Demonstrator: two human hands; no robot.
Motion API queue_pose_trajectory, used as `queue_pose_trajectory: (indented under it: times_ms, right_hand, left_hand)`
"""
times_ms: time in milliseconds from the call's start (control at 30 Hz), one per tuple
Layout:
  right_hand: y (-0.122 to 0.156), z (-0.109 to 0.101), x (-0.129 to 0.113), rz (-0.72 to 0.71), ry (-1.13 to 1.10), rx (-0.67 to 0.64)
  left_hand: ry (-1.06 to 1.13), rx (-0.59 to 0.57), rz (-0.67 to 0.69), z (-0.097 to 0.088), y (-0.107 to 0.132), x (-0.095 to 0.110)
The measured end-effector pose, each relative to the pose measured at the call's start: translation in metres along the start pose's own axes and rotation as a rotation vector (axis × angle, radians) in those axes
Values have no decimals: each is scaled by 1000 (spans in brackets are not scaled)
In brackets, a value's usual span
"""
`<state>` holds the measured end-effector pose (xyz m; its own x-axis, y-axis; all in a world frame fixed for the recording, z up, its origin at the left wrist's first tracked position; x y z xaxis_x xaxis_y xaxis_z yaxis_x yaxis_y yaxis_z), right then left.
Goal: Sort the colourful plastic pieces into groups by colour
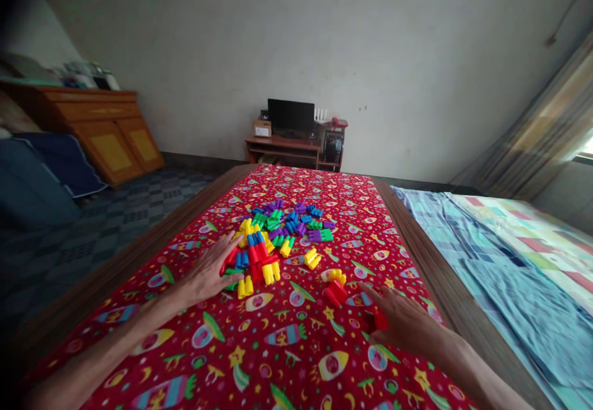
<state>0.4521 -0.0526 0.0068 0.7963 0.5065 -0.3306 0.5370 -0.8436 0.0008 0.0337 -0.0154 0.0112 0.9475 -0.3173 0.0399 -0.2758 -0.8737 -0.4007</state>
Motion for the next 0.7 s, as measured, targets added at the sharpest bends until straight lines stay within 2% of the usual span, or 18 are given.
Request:
queue_pose_trajectory:
  times_ms: [100, 167, 267, 333, 400, 467, 533, 600, 633, 700]
  right_hand:
    - [-23, 17, -17, -20, -59, 60]
    - [-55, 19, -38, -70, -145, 133]
    - [-110, 19, -82, -163, -310, 164]
    - [-143, 15, -113, -243, -481, 139]
    - [-171, 5, -131, -278, -647, 107]
    - [-192, -14, -121, -227, -719, 180]
    - [-208, -38, -86, -103, -682, 345]
    - [-217, -57, -40, 57, -579, 507]
    - [-222, -60, -20, 132, -538, 549]
    - [-236, -55, 7, 222, -512, 549]
  left_hand:
    - [55, -67, 21, 16, 3, 12]
    - [58, -62, 37, 18, 0, 27]
    - [25, -26, 28, 14, -9, 40]
    - [9, 18, 8, 7, -16, 37]
    - [28, 64, -22, 1, -23, 24]
    - [87, 99, -66, -4, -32, 1]
    - [165, 105, -119, -3, -46, -25]
    - [239, 67, -154, 4, -67, -46]
    - [268, 30, -162, 11, -80, -53]
    - [291, -14, -165, 24, -109, -62]
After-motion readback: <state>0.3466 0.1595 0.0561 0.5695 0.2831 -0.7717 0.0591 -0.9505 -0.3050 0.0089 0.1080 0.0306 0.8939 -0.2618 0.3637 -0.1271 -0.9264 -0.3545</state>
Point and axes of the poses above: each hand's wrist, its own y-axis away from the middle knuckle, its own z-axis out of the palm, x = y × z, the point moved 9 cm from there along -y, towards the middle knuckle, and after that the axes turned 9 degrees about -y, right-handed, at the moved point
